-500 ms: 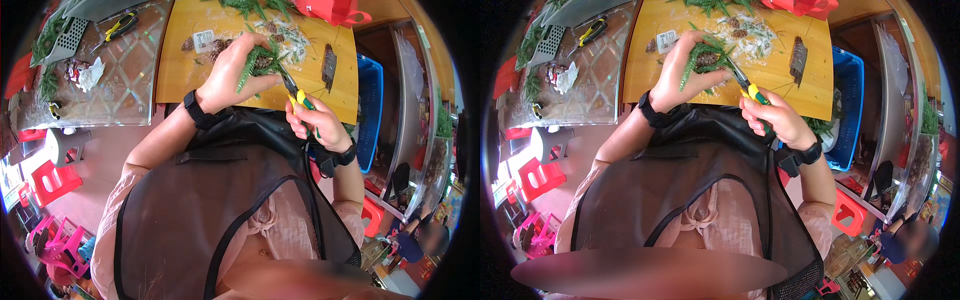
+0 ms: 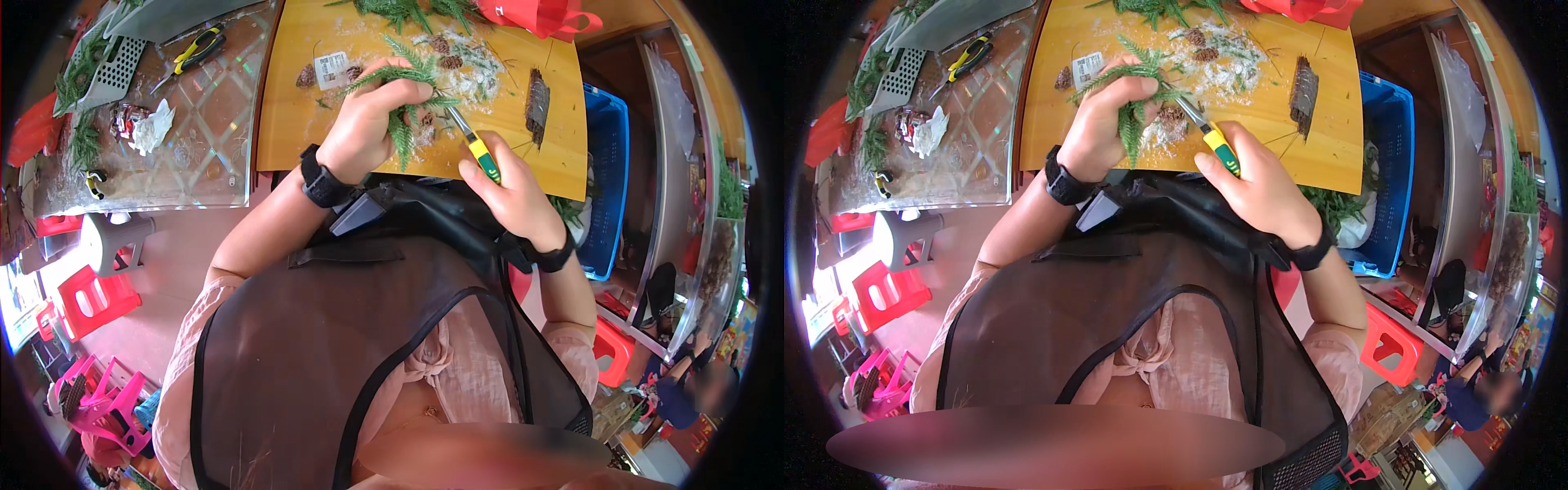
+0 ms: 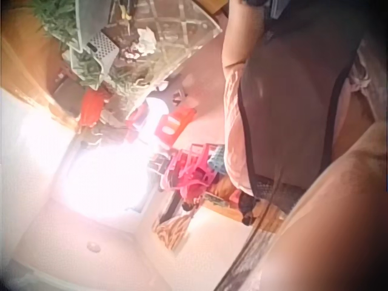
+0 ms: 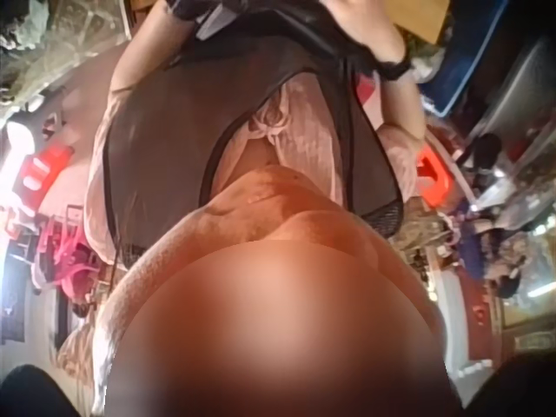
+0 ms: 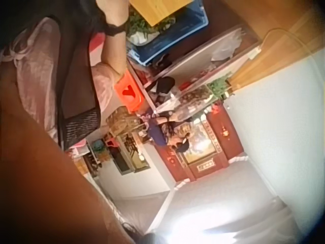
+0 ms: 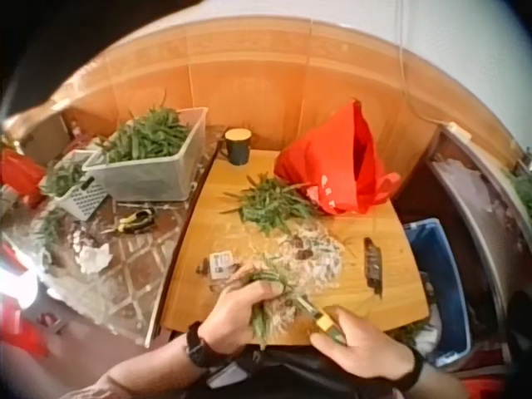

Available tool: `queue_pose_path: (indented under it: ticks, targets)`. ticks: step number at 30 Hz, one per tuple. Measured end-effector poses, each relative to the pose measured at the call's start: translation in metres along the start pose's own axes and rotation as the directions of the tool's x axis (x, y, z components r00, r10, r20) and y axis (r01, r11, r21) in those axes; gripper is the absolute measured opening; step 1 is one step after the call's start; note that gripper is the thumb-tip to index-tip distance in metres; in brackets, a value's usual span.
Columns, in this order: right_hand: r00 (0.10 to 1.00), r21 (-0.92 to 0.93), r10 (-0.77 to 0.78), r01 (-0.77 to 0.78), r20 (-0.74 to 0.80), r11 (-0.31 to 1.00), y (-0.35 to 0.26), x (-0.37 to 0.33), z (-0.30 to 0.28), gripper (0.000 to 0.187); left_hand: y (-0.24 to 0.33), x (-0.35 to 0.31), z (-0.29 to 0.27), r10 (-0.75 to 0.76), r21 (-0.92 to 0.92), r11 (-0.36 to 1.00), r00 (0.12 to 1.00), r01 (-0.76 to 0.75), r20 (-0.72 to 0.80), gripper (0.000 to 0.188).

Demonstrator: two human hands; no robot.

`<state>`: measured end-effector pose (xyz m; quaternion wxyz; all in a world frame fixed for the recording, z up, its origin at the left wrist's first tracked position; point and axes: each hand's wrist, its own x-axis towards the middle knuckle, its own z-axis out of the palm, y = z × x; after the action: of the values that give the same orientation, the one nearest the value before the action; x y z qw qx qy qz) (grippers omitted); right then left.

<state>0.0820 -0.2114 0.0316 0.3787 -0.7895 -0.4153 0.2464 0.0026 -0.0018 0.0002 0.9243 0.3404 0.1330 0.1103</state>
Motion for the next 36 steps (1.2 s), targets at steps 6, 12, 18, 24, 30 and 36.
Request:
queue_pose_path:
  ticks: [6, 12, 18, 24, 30, 36]
  targets:
    - [0.963, -0.319, -0.199, 0.134, -0.180, 0.938, 0.013, 0.007, 0.011, 0.047, 0.005, 0.000, 0.001, -0.201, -0.178, 0.966, 0.978, 0.188, -0.057, 0.019]
    - [0.951, -0.364, -0.233, 0.147, -0.203, 0.920, 0.017, 0.012, 0.010, 0.044, 0.003, 0.003, -0.005, -0.196, -0.196, 0.961, 0.980, 0.197, 0.023, 0.025]
    - [0.988, 0.223, 0.142, -0.153, 0.065, 0.963, 0.012, 0.006, 0.005, 0.043, -0.005, 0.004, -0.003, 0.262, 0.320, 0.914, 0.965, -0.250, 0.005, 0.030]
    - [0.958, 0.312, 0.174, -0.240, 0.227, 0.919, 0.010, 0.006, -0.002, 0.043, -0.003, 0.004, -0.003, 0.199, 0.128, 0.972, 0.980, -0.197, 0.003, 0.031]
    - [0.943, -0.297, -0.268, 0.203, -0.197, 0.933, 0.023, 0.011, 0.011, 0.042, 0.011, 0.000, 0.002, -0.235, -0.121, 0.965, 0.972, 0.232, -0.004, 0.026]
    - [0.913, -0.422, -0.346, 0.232, -0.215, 0.877, 0.023, 0.016, 0.008, 0.041, 0.011, 0.005, -0.012, -0.371, -0.317, 0.847, 0.901, 0.427, 0.223, 0.029]
